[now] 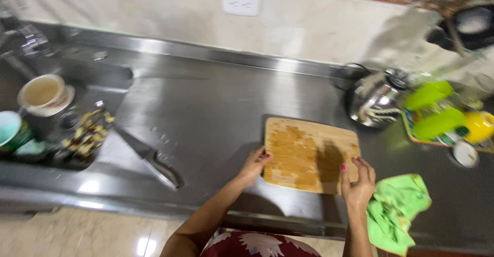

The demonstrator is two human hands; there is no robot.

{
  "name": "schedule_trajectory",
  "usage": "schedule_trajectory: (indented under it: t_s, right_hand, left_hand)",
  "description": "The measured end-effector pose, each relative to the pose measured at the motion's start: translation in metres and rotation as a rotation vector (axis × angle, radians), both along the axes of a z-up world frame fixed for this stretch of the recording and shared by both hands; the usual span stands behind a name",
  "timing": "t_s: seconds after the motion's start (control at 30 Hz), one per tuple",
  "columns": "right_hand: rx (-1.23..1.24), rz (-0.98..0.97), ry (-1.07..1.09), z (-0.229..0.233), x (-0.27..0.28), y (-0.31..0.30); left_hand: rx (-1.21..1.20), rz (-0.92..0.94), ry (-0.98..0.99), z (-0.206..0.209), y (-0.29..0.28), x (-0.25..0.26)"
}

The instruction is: The person clears food waste from a cutting board and sink into a trash can, washes a cloth, and wipes down a stainless steel kitchen counter.

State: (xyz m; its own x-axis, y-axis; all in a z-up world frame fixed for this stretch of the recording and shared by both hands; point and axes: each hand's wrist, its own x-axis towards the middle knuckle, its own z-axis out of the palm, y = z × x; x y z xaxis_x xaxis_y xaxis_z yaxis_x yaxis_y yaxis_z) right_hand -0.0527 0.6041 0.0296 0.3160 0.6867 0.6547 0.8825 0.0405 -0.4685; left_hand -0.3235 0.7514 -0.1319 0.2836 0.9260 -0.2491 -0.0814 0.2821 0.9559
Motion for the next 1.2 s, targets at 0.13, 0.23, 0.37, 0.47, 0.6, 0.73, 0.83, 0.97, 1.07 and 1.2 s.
schedule_trajectory:
  t_s: [0.13,0.23,0.37,0.47,0.6,0.73,0.83,0.97,1.07,1.2]
  right_hand:
    - [0.017,0.176,0.043,0.015,-0.049,0.028]
    - [-0.014,0.254,0.097,0.019,-0.077,0.042]
    - [-0.047,0.345,0.099,0.013,-0.108,0.067]
    - [-0.022,0.477,0.081,0.01,-0.135,0.083]
    - [-0.185,0.555,0.122,0.017,-0.176,0.089]
    - [-0.073,0.721,0.07,-0.01,-0.211,0.104]
    - [-0.127,0.769,0.153,-0.001,-0.255,0.102]
    - [-0.196,0.875,0.149,0.003,-0.319,0.11]
    - [-0.207,0.988,0.106,0.003,-0.367,0.117]
    - [-0.198,1.148,-0.006,-0.003,-0.43,0.128]
  left_hand:
    - [0.194,-0.151,0.382,0.023,0.002,-0.008]
    - [0.181,-0.176,0.425,0.053,-0.013,-0.016]
    - [-0.019,-0.253,0.3,0.124,-0.046,-0.043]
    - [-0.181,-0.234,0.137,0.142,-0.059,-0.062]
    - [-0.225,-0.045,-0.117,0.099,-0.06,-0.095]
    - [-0.072,0.199,-0.192,0.07,-0.066,-0.143]
    - [0.036,0.313,-0.211,0.073,-0.073,-0.193]
    - [0.072,0.56,-0.339,0.095,-0.089,-0.267]
    - [0.008,0.693,-0.362,0.126,-0.11,-0.319]
    - [0.104,0.845,-0.416,0.115,-0.123,-0.382]
